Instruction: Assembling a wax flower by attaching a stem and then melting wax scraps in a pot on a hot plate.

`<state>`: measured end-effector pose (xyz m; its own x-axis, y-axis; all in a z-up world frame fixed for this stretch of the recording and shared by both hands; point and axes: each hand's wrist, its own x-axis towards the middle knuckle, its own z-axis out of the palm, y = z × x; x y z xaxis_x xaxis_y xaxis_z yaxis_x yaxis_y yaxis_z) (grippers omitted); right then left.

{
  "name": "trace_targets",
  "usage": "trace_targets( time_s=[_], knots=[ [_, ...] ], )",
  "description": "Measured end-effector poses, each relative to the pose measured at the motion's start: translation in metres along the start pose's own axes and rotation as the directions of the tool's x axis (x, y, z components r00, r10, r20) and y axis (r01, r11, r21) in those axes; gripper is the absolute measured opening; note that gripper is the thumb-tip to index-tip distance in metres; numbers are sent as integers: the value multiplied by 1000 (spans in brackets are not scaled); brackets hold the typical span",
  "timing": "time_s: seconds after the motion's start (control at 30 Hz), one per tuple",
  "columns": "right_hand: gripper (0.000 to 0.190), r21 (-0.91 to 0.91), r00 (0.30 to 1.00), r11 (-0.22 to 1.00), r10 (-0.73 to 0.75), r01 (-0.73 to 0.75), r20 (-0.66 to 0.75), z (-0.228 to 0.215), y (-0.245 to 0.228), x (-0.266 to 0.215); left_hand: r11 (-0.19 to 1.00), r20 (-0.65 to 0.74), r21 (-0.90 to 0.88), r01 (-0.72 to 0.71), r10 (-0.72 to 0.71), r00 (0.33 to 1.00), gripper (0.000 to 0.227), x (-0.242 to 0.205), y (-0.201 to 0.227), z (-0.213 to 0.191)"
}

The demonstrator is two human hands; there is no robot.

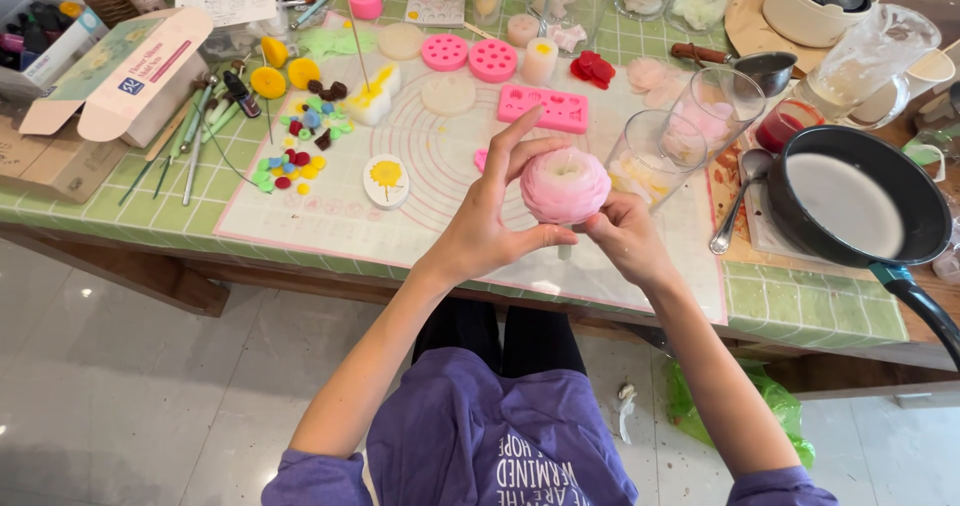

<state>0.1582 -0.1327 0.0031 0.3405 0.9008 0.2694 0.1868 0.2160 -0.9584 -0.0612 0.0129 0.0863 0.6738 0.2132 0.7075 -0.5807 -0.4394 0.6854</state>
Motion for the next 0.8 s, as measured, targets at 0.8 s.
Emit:
trace_targets(
  time_s=[0.8],
  knots=[
    [39,-2,995,1000,22,-22,98,2,-30,1,981,68,165,98,-110,992,111,9,-18,8]
  ],
)
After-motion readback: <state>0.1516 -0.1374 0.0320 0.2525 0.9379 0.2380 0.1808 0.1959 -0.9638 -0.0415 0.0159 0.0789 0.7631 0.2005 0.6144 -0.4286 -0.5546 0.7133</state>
